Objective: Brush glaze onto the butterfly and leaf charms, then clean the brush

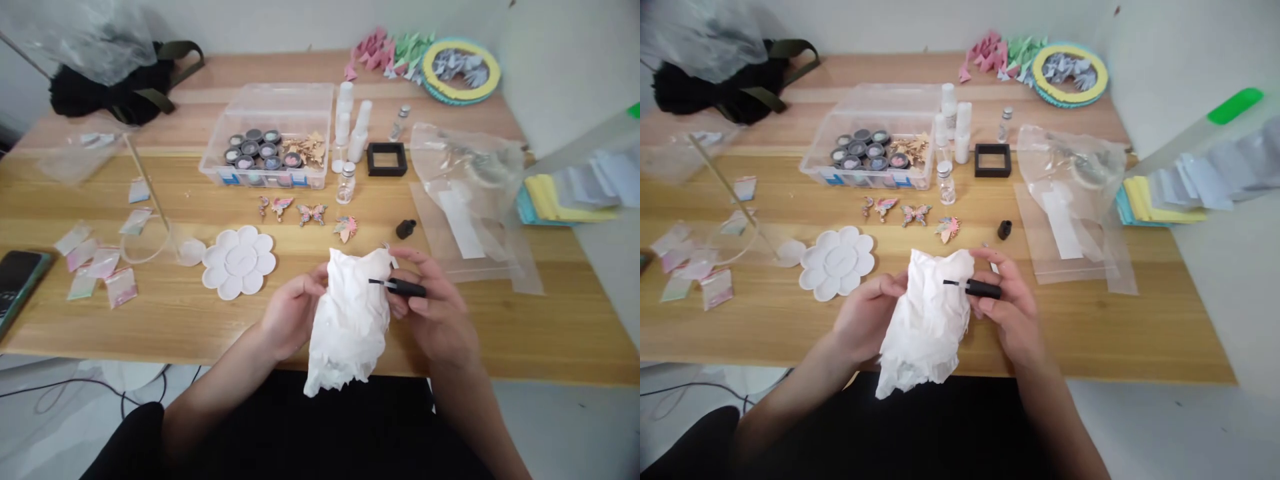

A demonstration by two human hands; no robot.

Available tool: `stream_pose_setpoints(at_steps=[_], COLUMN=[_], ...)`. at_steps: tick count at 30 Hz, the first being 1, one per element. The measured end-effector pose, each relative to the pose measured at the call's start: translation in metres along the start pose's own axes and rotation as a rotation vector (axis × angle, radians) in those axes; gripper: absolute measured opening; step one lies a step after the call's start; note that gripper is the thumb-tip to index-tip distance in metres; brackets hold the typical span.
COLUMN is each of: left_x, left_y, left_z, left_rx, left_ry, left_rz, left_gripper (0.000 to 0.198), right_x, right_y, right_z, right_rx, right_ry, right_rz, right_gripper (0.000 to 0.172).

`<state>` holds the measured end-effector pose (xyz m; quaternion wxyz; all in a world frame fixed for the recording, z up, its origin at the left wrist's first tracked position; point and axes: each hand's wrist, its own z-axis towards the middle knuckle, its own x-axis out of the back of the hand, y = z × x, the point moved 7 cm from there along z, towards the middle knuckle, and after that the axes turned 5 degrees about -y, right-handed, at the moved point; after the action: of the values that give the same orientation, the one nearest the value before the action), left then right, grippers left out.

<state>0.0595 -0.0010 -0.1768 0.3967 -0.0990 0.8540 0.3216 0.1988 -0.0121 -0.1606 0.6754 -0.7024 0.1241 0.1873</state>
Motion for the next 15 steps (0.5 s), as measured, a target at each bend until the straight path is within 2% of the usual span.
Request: stream_pose_setpoints(at_steps=[5, 8, 12, 15], left_x=[-0.01, -0.011, -0.019, -0.023], left_y=[-0.002, -0.003, -0.004, -0.004], left_z=[-0.001, -0.001, -0.004, -0.008], left_rx=[0.038, 0.045, 0.028, -0.001], left_ry=[-0.038, -0.061, -0.156, -0.143], left_rz=[-0.02, -0.03, -0.018, 0.076], left_gripper=[0.05, 0.05, 0.047, 0.044], right_x=[-0.002, -0.006, -0.007, -0.009], right_y=[0.005, 0.007, 0.009, 0.015], right_z=[0.0, 0.0, -0.001, -0.003], right_rx=[-0.089, -0.117, -0.121, -0.174], right_ry=[0.075, 0.049, 0.011, -0.041], right_rz=[0.1, 0.198, 0.365, 0.491], right_gripper=[0.031, 0.031, 0.028, 0.027])
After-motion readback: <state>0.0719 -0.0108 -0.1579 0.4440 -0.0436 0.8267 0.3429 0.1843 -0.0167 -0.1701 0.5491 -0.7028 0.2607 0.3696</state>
